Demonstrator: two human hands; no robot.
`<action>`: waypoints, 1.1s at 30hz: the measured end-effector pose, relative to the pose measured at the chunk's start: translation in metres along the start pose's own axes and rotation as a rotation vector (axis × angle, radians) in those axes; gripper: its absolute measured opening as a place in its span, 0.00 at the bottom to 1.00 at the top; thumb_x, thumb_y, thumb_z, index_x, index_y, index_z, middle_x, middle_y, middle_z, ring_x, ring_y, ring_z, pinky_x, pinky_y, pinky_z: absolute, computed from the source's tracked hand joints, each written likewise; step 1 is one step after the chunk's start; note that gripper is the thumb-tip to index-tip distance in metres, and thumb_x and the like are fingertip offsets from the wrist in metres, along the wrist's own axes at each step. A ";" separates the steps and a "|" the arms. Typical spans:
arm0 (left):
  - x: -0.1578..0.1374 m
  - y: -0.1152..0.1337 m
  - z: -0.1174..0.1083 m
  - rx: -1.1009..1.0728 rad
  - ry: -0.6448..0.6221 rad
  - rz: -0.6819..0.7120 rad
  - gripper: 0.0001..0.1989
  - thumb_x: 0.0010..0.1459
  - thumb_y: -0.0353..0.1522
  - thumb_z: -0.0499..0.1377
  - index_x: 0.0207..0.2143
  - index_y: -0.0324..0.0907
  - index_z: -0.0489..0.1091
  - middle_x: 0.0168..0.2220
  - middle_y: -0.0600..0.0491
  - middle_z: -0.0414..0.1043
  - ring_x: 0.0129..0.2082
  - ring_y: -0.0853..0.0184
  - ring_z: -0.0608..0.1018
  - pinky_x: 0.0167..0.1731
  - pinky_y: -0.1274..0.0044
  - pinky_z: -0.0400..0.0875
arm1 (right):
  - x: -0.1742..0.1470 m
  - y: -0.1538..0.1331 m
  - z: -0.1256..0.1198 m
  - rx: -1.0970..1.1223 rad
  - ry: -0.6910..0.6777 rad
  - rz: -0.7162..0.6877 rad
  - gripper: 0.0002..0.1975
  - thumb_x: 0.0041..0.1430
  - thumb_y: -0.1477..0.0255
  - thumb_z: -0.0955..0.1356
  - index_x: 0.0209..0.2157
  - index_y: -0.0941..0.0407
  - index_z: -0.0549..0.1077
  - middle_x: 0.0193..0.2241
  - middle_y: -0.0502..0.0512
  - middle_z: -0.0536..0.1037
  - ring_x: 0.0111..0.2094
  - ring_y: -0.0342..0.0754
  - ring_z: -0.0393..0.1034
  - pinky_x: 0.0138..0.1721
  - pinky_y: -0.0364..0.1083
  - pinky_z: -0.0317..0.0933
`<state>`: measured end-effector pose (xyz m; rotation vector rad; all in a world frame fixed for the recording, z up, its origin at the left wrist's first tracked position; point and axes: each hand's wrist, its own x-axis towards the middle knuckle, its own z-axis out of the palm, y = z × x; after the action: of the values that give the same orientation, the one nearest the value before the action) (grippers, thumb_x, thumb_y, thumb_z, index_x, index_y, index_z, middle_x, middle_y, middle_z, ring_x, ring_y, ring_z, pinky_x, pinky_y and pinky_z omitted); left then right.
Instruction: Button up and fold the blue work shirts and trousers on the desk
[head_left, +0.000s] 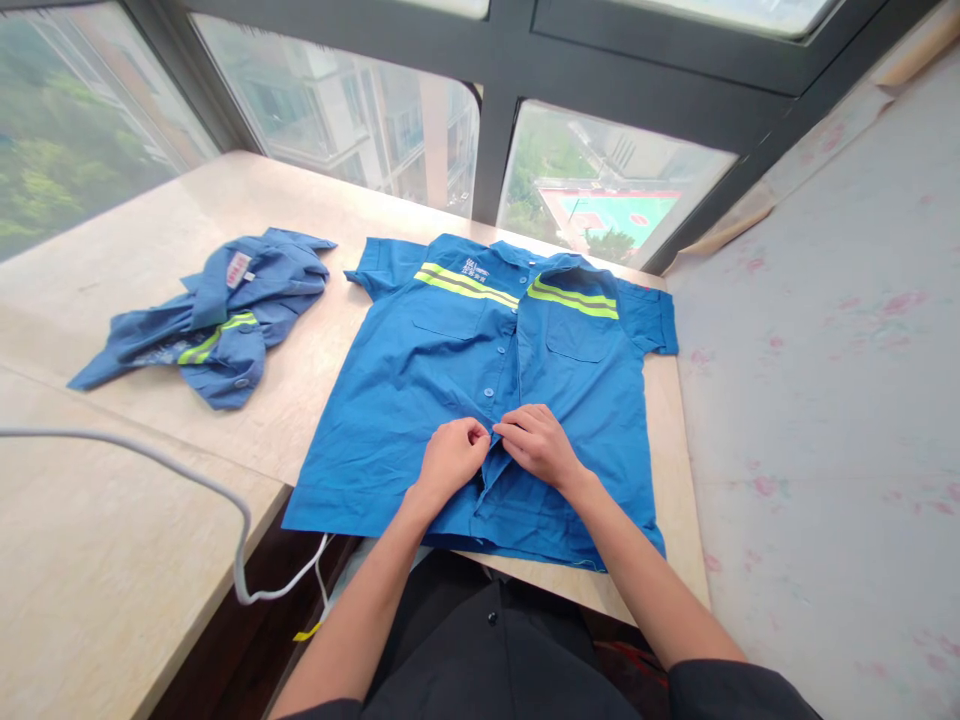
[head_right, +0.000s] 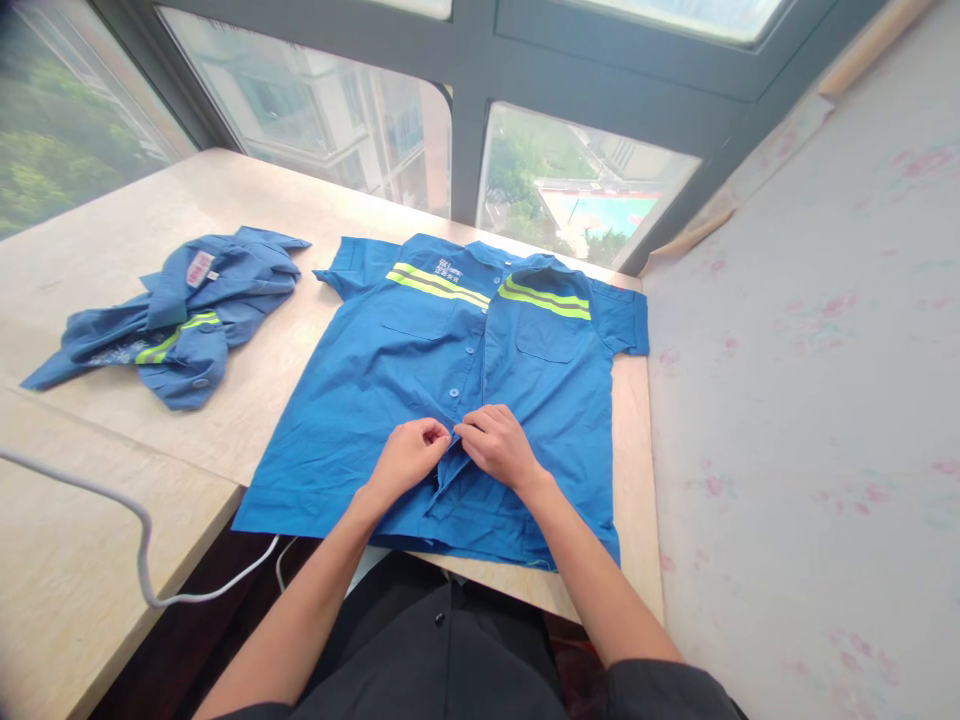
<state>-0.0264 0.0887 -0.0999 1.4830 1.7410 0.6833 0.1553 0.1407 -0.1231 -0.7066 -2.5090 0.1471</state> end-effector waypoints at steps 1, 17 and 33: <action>0.000 0.002 0.000 0.010 0.009 -0.004 0.09 0.55 0.28 0.56 0.26 0.41 0.75 0.26 0.53 0.77 0.28 0.67 0.76 0.32 0.77 0.65 | 0.000 0.000 0.000 -0.004 -0.001 0.000 0.09 0.65 0.77 0.64 0.39 0.55 0.76 0.36 0.55 0.79 0.39 0.49 0.67 0.42 0.49 0.56; 0.002 0.005 -0.001 -0.511 0.023 -0.245 0.10 0.50 0.37 0.62 0.28 0.39 0.76 0.22 0.56 0.74 0.20 0.71 0.74 0.22 0.81 0.65 | 0.004 0.000 -0.008 0.021 0.120 -0.118 0.08 0.65 0.78 0.65 0.38 0.55 0.76 0.32 0.54 0.78 0.36 0.47 0.67 0.41 0.49 0.60; 0.005 0.001 -0.003 -0.601 -0.047 -0.255 0.13 0.49 0.38 0.64 0.31 0.36 0.78 0.24 0.52 0.75 0.19 0.74 0.72 0.17 0.83 0.62 | -0.001 0.000 0.009 0.047 0.128 -0.001 0.14 0.67 0.79 0.64 0.50 0.54 0.75 0.35 0.55 0.79 0.38 0.48 0.70 0.42 0.50 0.60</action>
<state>-0.0283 0.0941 -0.0980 0.8441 1.4734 0.9230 0.1516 0.1401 -0.1314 -0.6736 -2.3765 0.1552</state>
